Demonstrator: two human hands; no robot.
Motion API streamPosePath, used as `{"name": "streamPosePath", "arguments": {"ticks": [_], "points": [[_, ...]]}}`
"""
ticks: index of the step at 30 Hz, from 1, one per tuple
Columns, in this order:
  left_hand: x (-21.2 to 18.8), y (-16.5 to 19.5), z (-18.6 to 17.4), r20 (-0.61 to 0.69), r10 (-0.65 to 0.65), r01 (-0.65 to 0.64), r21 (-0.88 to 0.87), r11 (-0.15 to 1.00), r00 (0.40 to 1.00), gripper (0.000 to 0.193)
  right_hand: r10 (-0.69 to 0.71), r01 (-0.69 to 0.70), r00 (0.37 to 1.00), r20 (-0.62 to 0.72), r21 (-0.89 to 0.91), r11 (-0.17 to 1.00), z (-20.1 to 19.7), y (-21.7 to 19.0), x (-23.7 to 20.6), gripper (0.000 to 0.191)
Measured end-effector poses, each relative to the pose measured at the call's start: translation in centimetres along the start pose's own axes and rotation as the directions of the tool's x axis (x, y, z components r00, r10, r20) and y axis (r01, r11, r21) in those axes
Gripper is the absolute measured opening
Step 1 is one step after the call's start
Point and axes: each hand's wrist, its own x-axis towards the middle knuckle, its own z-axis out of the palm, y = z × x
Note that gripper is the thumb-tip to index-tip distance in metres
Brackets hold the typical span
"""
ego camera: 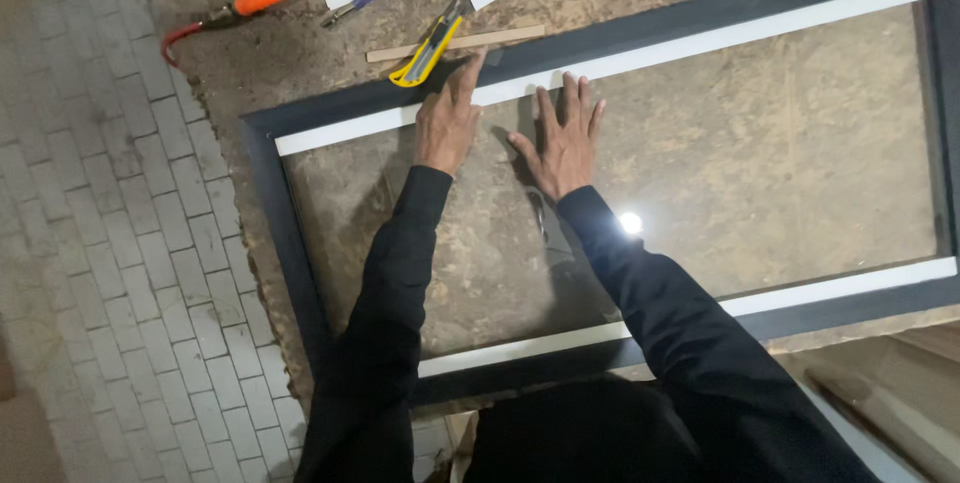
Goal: The person fits thin white strips along the inner edges of a dark rectangular frame lying over glass on a workbench, pressing them into place by hand. They use a utility knife to trim a strip to length and a tape dispenser at the bench, then continue aligning and pressing strips around the frame corners.
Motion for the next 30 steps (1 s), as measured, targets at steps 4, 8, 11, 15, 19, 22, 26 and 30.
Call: {"name": "streamPosePath", "arguments": {"ticks": [4, 8, 11, 15, 19, 22, 26, 30], "points": [[0.4, -3.1, -0.8, 0.089, 0.027, -0.029, 0.018, 0.999, 0.996, 0.1, 0.035, -0.033, 0.998, 0.061, -0.037, 0.999, 1.3, -2.1, 1.0, 0.073], [1.7, -5.1, -1.9, 0.103, 0.084, -0.082, -0.028, 0.996, 0.991, 0.111, 0.01, -0.005, 0.995, 0.102, -0.051, 0.999, 1.6, -3.9, 1.8, 0.083], [2.8, -5.8, -2.5, 0.113, 0.116, -0.109, -0.072, 0.991, 0.987, 0.115, -0.016, 0.031, 0.987, 0.163, -0.089, 0.996, 1.7, -5.0, 2.4, 0.092], [3.9, -6.3, -2.7, 0.141, 0.127, -0.114, -0.097, 0.989, 0.982, 0.119, 0.035, -0.003, 0.97, 0.239, -0.134, 0.991, 2.0, -5.8, 3.2, 0.099], [4.3, -6.4, -2.6, 0.165, 0.116, -0.102, -0.089, 0.991, 0.98, 0.121, 0.037, -0.011, 0.97, 0.238, -0.107, 0.994, 2.3, -5.7, 3.7, 0.107], [4.4, -6.5, -2.5, 0.138, 0.113, -0.101, -0.096, 0.99, 0.984, 0.123, 0.064, -0.044, 0.966, 0.251, -0.086, 0.995, 2.6, -5.3, 3.9, 0.109], [5.2, -6.8, -1.9, 0.128, 0.164, -0.133, -0.221, 0.966, 0.978, 0.113, 0.09, -0.063, 0.962, 0.257, -0.113, 0.992, 3.1, -4.8, 4.4, 0.112], [7.0, -6.6, -0.1, 0.252, 0.194, -0.084, -0.391, 0.917, 0.948, 0.073, 0.116, -0.083, 0.952, 0.283, -0.125, 0.989, 3.5, -4.2, 4.7, 0.116]]}}
